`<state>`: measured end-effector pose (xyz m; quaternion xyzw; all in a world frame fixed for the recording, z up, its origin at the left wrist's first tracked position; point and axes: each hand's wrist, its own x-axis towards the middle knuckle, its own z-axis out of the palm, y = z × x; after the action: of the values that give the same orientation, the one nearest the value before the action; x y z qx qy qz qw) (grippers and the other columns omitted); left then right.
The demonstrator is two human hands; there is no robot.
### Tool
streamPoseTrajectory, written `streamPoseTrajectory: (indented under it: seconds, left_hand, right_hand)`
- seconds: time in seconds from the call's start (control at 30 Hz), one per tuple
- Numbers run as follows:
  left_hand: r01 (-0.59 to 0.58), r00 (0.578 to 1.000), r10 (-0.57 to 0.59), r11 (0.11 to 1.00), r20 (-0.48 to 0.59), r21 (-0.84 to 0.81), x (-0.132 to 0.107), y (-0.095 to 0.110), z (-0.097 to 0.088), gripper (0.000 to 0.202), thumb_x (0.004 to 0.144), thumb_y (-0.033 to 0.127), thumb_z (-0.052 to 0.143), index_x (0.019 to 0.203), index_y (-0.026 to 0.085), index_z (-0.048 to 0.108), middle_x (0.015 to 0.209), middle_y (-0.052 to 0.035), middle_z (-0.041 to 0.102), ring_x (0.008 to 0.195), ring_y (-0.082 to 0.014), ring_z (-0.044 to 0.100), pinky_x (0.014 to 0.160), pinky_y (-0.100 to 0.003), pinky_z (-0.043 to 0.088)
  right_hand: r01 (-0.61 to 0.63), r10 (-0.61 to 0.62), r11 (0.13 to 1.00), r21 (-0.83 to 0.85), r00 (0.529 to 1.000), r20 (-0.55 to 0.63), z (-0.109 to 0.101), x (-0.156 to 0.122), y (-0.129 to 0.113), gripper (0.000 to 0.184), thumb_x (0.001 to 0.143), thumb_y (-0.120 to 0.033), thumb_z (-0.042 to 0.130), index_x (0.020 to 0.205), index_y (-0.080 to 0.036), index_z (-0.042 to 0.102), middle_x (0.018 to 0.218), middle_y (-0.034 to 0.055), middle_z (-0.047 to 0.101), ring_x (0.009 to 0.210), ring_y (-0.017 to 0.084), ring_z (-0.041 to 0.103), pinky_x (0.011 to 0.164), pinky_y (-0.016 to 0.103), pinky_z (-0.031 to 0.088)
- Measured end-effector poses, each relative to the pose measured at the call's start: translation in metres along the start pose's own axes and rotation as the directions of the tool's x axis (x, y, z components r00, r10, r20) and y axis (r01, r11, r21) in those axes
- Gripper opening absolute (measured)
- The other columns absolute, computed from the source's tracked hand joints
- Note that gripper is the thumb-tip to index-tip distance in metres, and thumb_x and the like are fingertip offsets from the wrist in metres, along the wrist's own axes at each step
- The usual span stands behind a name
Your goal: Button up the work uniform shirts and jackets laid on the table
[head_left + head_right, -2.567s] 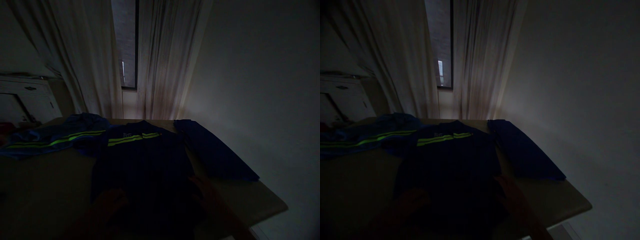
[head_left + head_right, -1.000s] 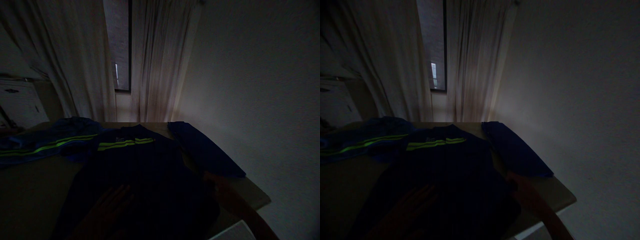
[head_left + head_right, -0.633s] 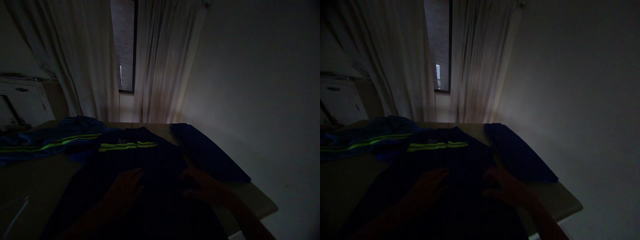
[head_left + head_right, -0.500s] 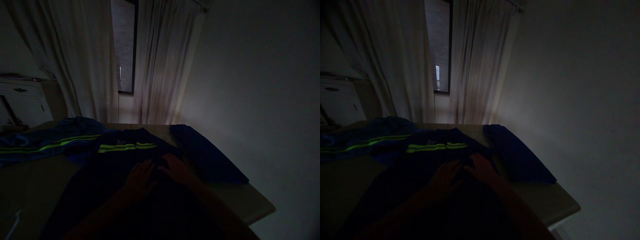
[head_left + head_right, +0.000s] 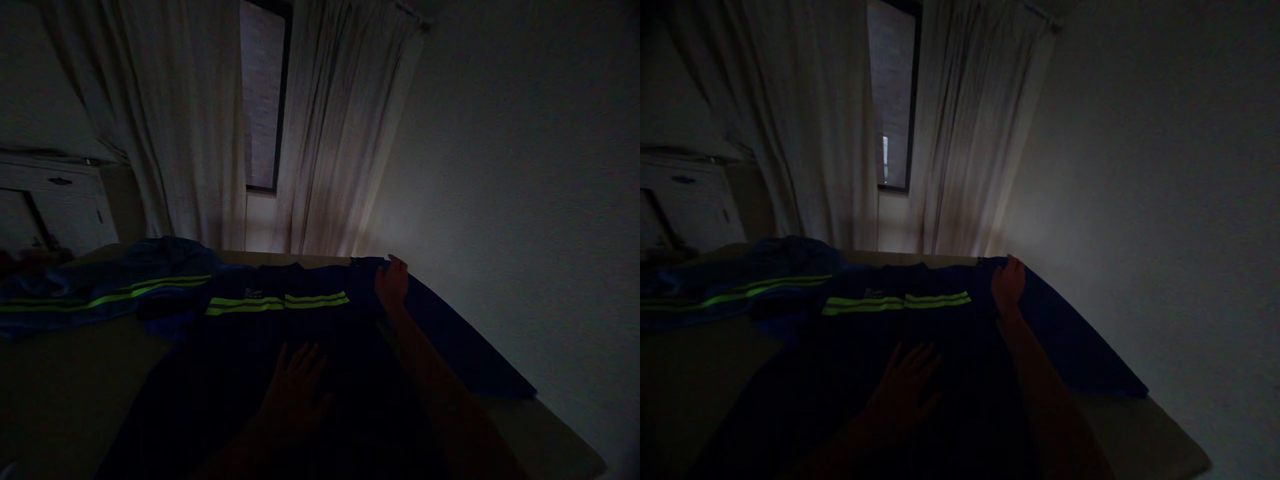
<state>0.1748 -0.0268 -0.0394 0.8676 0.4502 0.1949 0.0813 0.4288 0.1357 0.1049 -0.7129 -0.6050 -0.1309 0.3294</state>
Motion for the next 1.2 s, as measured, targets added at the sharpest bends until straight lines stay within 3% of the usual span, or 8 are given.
streamPoseTrajectory:
  seconds: [0.07,0.13,0.27,0.37,0.6,0.9,1.03,1.2]
  left_hand:
    - [-0.015,1.0,0.015,1.0,0.0,-0.022,0.001,0.0,-0.001,0.061,0.098,0.057,0.043,0.154,0.032,0.039,0.161,-0.0099,0.038,0.148,-0.0366,0.035,0.119,-0.075,0.014]
    - [-0.049,0.999,0.048,0.998,-0.012,-0.049,0.001,0.002,-0.002,0.052,0.098,0.042,0.047,0.149,0.032,0.045,0.158,-0.0084,0.045,0.143,-0.0337,0.043,0.119,-0.075,0.014]
    - [-0.055,0.998,0.053,0.991,-0.019,-0.121,0.0,0.005,-0.004,0.036,0.087,0.017,0.05,0.117,0.027,0.068,0.125,-0.0053,0.071,0.118,-0.0258,0.064,0.115,-0.058,0.04]
    - [0.06,0.991,-0.072,0.992,-0.113,-0.111,0.0,0.001,-0.007,0.033,0.086,0.013,0.044,0.102,0.026,0.071,0.109,-0.007,0.075,0.104,-0.023,0.068,0.102,-0.046,0.052]
    - [0.396,0.909,-0.365,0.907,-0.2,0.141,-0.001,-0.051,-0.018,0.05,0.098,0.037,0.041,0.145,0.024,0.052,0.155,-0.0103,0.049,0.144,-0.0336,0.041,0.119,-0.064,0.025]
    - [0.498,0.866,-0.46,0.823,-0.196,0.272,0.045,-0.071,-0.031,0.041,0.101,0.043,0.037,0.123,0.021,0.064,0.131,-0.0143,0.064,0.118,-0.0377,0.058,0.099,-0.061,0.042]
    - [0.469,0.88,-0.417,0.839,-0.228,0.275,0.073,-0.089,-0.028,0.044,0.099,0.042,0.042,0.133,0.018,0.057,0.139,-0.0168,0.058,0.127,-0.0349,0.053,0.108,-0.054,0.036]
    - [0.429,0.9,-0.388,0.872,-0.2,0.238,0.088,-0.116,-0.019,0.044,0.101,0.043,0.039,0.138,0.024,0.053,0.148,-0.0131,0.052,0.137,-0.0314,0.046,0.115,-0.052,0.029]
  right_hand:
    - [0.157,-0.168,0.979,0.133,0.982,0.082,0.018,-0.023,-0.022,0.032,0.099,-0.024,0.046,0.128,-0.013,0.054,0.129,0.017,0.06,0.122,0.026,0.056,0.102,0.036,0.041]
    - [0.246,-0.326,0.928,0.28,0.9,0.289,0.045,-0.059,-0.052,0.026,0.095,-0.036,0.057,0.113,-0.018,0.061,0.112,0.0099,0.068,0.104,0.023,0.064,0.092,0.032,0.046]
    - [0.225,-0.337,0.938,0.262,0.758,0.558,0.091,-0.118,-0.11,0.047,0.084,-0.059,0.067,0.105,-0.017,0.064,0.107,0.013,0.07,0.098,0.028,0.066,0.08,0.035,0.049]
    - [0.245,-0.308,0.951,0.187,0.799,0.517,0.107,-0.133,-0.127,0.035,0.087,-0.043,0.063,0.109,-0.016,0.065,0.114,0.017,0.069,0.104,0.031,0.065,0.083,0.038,0.048]
    - [0.052,-0.251,0.912,0.406,0.855,0.454,0.12,-0.114,-0.101,0.016,0.084,-0.03,0.058,0.087,-0.02,0.07,0.088,0.0057,0.073,0.085,0.023,0.067,0.074,0.03,0.044]
    - [0.006,-0.231,0.876,0.482,0.882,0.41,0.138,-0.1,-0.094,0.015,0.082,-0.029,0.059,0.082,-0.019,0.069,0.081,0.0023,0.071,0.078,0.019,0.063,0.069,0.026,0.041]
    - [-0.01,-0.206,0.883,0.469,0.89,0.407,0.141,-0.092,-0.094,0.013,0.084,-0.03,0.06,0.083,-0.019,0.069,0.081,0.0036,0.071,0.078,0.02,0.063,0.072,0.027,0.044]
    - [0.053,-0.215,0.876,0.48,0.933,0.289,0.131,-0.09,-0.095,0.032,0.083,-0.021,0.058,0.115,-0.017,0.063,0.109,0.0083,0.067,0.1,0.022,0.062,0.089,0.032,0.046]
